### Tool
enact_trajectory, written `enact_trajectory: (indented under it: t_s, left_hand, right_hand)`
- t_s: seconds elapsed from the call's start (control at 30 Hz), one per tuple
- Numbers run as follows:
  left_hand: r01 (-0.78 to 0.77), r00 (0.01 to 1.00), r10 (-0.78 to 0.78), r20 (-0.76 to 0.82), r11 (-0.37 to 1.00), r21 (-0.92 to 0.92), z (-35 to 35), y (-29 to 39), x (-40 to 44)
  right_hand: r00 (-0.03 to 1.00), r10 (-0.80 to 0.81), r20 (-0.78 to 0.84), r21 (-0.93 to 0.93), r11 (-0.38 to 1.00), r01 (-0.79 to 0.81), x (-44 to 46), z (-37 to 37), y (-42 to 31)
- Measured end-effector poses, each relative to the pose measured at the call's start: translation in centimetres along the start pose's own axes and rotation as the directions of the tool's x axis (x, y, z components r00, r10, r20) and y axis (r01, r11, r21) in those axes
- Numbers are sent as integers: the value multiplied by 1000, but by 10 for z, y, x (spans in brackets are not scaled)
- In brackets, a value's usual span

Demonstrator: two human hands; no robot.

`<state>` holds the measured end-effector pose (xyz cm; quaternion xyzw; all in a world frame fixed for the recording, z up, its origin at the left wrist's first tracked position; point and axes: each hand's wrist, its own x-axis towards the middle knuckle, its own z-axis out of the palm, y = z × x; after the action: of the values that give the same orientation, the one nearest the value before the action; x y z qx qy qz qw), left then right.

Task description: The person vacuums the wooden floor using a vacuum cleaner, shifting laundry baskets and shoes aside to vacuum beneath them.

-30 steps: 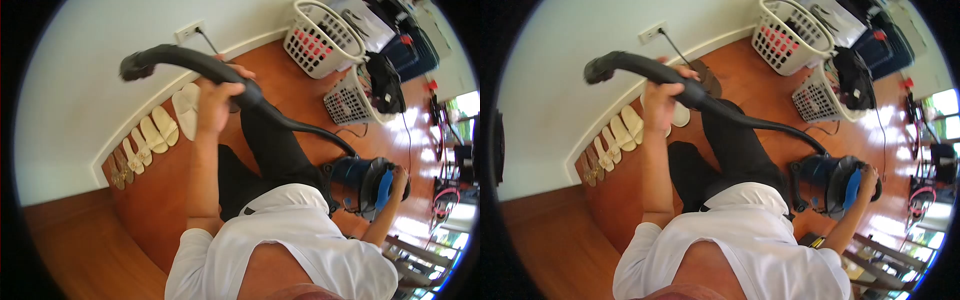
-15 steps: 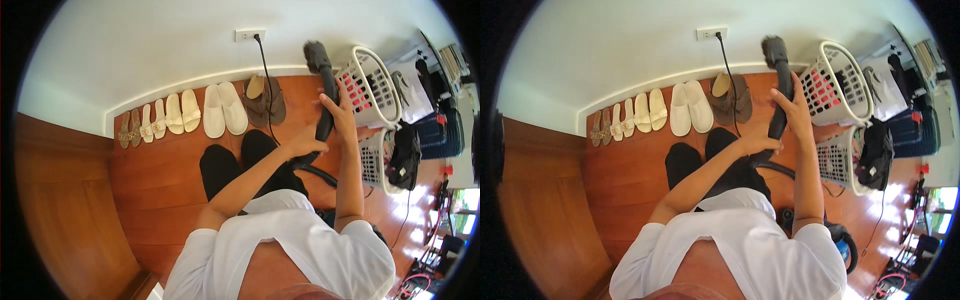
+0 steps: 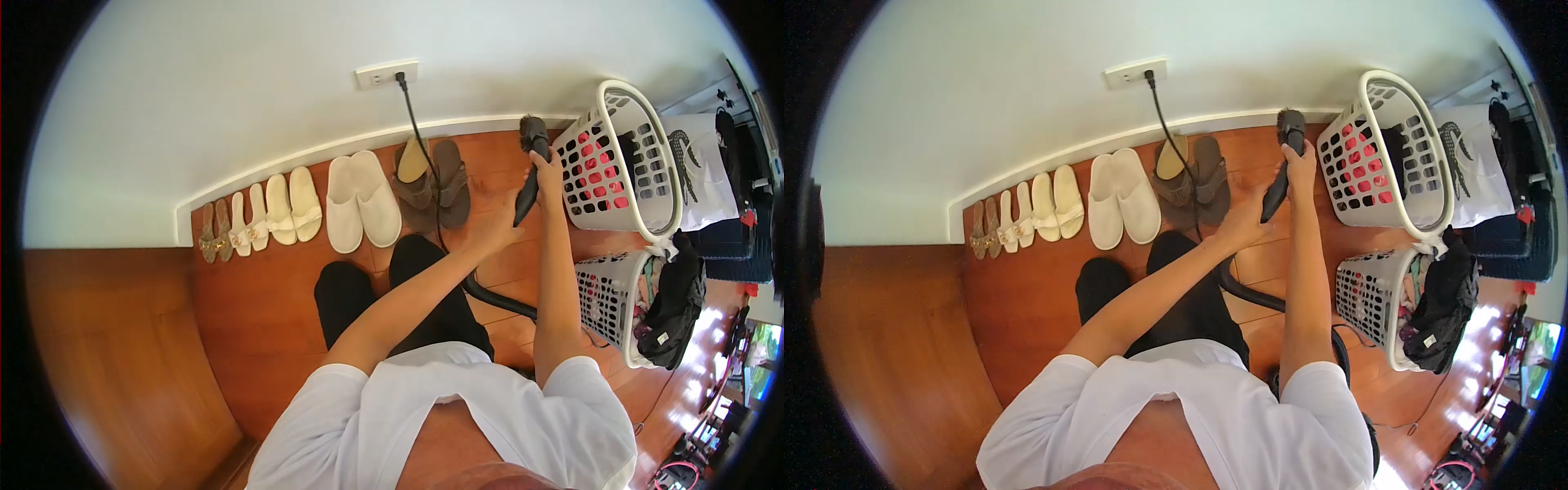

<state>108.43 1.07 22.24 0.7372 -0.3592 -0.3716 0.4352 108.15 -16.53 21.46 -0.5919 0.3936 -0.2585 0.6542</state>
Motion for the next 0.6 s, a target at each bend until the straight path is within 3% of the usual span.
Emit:
enact_trajectory:
  t_s: [0.1,0.5,0.6]
  left_hand:
    - [-114,992,117,-48,991,70,2,-8,29]
    - [-128,988,128,-87,992,7,8,-17,185]
    - [-138,975,131,-179,990,-26,13,-28,213]
  right_hand:
    - [996,59,-64,-48,997,-62,61,-17,36]
    - [974,133,-183,-85,985,-150,218,-45,31]
    - [961,173,-216,-119,972,-201,238,-37,36]
